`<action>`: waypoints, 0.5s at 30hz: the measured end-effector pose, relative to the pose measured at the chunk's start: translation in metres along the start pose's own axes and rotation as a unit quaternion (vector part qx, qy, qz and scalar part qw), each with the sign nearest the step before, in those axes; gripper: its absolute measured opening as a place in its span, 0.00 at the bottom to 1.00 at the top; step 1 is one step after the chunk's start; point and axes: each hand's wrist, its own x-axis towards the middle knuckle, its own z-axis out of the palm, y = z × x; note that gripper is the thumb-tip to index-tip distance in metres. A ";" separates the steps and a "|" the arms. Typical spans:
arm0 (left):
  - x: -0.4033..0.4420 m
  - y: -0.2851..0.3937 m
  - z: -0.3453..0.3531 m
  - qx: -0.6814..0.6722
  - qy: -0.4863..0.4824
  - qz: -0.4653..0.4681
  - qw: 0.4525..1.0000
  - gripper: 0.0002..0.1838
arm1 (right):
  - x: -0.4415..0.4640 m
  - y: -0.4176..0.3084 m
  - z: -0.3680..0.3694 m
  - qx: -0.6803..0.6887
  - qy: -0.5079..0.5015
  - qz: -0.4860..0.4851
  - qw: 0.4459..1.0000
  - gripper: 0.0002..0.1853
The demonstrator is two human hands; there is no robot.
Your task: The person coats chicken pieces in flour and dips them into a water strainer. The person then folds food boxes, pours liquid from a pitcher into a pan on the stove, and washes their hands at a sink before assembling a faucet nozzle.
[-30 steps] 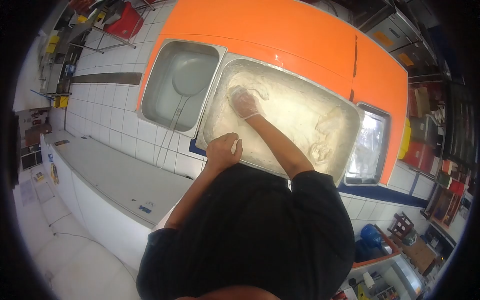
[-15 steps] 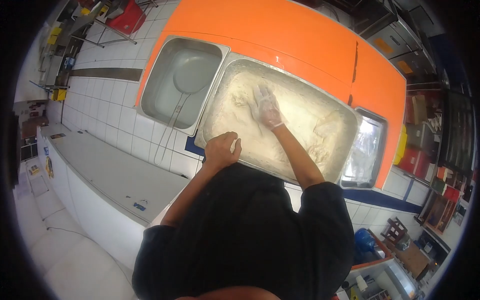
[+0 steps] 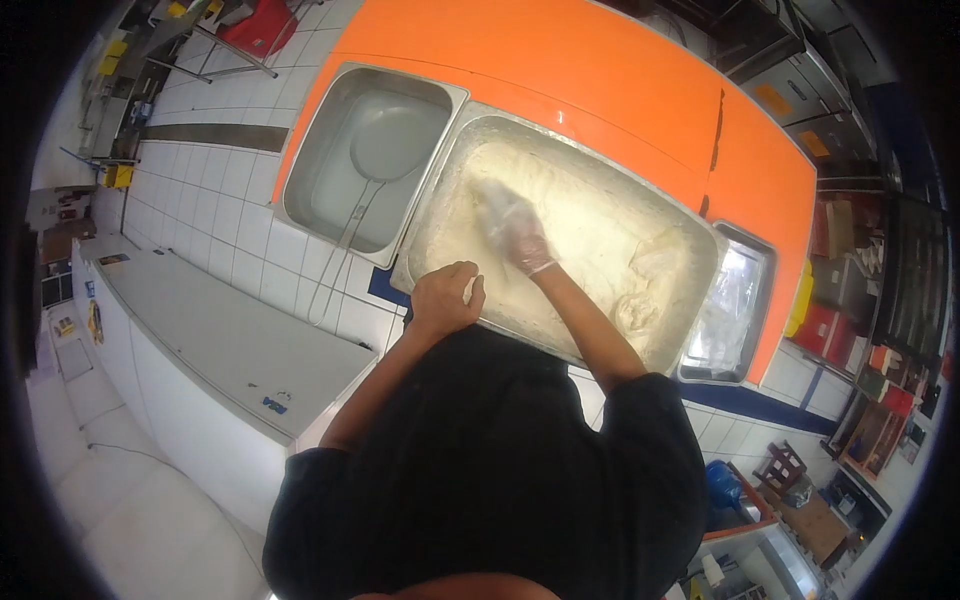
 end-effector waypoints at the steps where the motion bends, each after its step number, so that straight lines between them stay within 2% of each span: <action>1: -0.001 0.000 -0.001 0.001 -0.003 0.000 1.000 0.05 | 0.002 0.001 0.002 -0.011 -0.005 -0.001 1.000 0.12; 4: -0.001 0.000 -0.003 0.010 -0.007 -0.003 1.000 0.06 | 0.016 0.009 0.005 -0.046 -0.019 -0.006 0.999 0.13; 8: -0.001 0.000 -0.001 0.005 0.002 -0.003 1.000 0.06 | 0.022 0.025 0.014 -0.110 -0.095 0.000 0.989 0.17; 11: -0.002 -0.001 -0.001 0.004 0.002 -0.001 1.000 0.06 | 0.014 0.064 0.036 -0.173 -0.082 0.059 0.980 0.20; 14: 0.000 0.000 -0.003 0.008 0.000 -0.005 1.000 0.05 | 0.023 0.070 0.016 -0.244 0.025 0.004 0.970 0.24; 15: 0.000 0.000 -0.002 0.009 0.000 -0.006 1.000 0.05 | 0.019 0.070 0.017 -0.304 0.006 -0.050 0.951 0.25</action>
